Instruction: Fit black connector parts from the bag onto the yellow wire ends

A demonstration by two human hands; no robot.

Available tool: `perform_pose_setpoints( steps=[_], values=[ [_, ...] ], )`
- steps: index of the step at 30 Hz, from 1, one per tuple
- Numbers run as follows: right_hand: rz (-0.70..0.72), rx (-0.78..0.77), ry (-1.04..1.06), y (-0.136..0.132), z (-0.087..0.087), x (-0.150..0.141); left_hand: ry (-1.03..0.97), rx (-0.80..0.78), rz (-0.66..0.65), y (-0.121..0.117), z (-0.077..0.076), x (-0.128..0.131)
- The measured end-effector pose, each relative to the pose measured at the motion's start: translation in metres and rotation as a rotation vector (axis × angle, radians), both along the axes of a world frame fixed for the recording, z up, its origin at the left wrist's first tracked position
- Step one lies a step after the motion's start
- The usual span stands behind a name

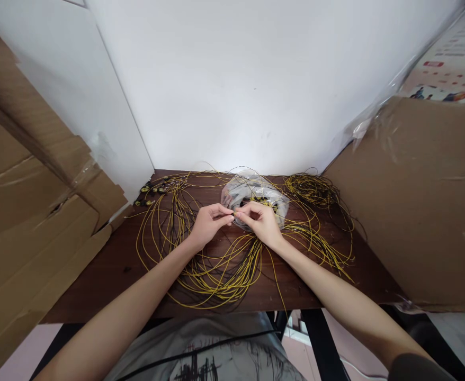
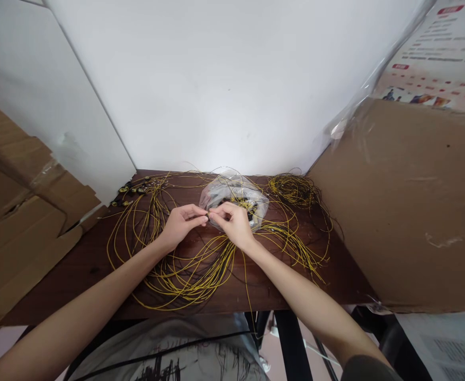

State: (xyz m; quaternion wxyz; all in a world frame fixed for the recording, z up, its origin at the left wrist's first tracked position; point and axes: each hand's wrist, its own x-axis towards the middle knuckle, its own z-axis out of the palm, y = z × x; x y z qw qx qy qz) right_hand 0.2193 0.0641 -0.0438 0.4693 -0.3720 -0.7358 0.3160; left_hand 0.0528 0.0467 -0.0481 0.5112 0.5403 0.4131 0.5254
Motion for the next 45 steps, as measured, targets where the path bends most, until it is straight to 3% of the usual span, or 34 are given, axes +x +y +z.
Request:
perform_pose_setpoints(
  steps=[9,22,45],
  values=[
    [-0.005,0.053,-0.045,-0.0032,0.0031,-0.0019,-0.016,-0.001,0.057,0.0004,-0.0006,0.001],
    [-0.048,-0.018,0.004,-0.0032,0.001,-0.0025,0.0,0.012,0.034,0.0013,-0.002,0.0006],
    [-0.038,-0.262,0.198,-0.0076,-0.0044,-0.0099,0.063,0.076,0.035,0.0009,-0.0044,0.0012]
  ],
)
